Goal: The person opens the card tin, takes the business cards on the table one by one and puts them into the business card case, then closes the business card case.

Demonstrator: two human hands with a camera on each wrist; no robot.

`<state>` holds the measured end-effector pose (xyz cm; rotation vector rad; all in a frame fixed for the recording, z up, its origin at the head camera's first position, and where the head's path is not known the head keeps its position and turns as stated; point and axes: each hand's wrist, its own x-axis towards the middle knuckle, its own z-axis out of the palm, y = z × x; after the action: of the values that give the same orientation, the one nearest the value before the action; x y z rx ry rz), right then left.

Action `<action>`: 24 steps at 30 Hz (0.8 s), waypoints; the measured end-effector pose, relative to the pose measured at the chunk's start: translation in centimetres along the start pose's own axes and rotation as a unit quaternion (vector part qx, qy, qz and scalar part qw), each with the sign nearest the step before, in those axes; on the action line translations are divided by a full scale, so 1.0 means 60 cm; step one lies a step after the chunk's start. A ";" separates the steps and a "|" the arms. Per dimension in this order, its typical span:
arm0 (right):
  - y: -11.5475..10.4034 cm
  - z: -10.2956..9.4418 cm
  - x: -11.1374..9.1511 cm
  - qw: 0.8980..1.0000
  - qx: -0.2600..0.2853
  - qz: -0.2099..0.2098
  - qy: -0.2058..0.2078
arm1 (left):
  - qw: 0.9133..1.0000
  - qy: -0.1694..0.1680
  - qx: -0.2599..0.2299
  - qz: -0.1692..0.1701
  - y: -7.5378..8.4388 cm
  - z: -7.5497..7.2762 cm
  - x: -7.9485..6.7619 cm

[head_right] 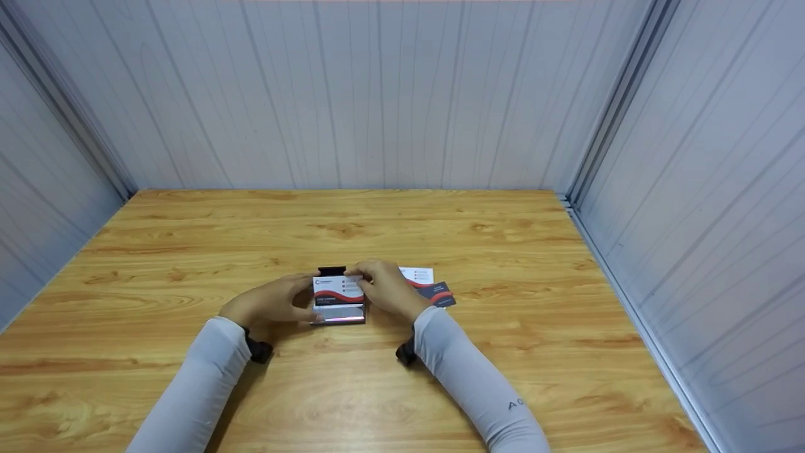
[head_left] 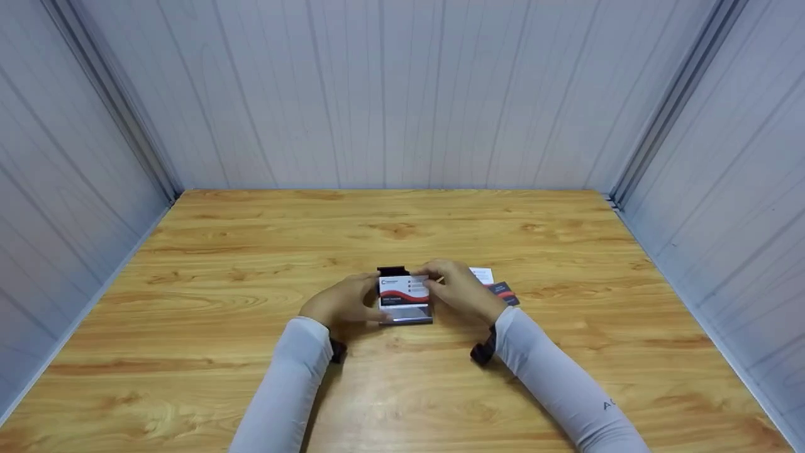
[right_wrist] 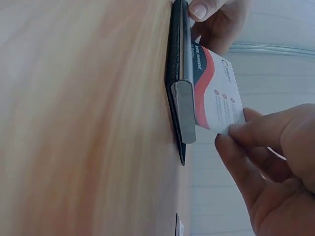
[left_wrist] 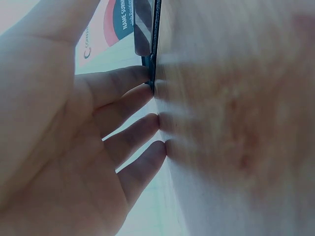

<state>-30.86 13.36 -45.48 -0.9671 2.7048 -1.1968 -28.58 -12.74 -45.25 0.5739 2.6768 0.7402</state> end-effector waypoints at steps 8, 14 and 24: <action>0.001 0.000 0.000 0.999 -0.022 -0.007 -0.027 | 1.000 -0.010 0.009 -0.007 0.002 -0.002 -0.001; 0.000 -0.003 -0.001 0.998 -0.022 -0.006 -0.051 | 1.000 -0.015 0.012 -0.008 0.005 -0.005 -0.004; -0.001 -0.003 -0.002 0.991 -0.042 -0.005 -0.125 | 1.000 -0.014 -0.005 -0.004 0.006 -0.004 -0.010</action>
<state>-30.77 13.54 -45.33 -1.0615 2.5731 -0.8994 -28.07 -12.85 -44.75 0.5672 2.6461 0.7375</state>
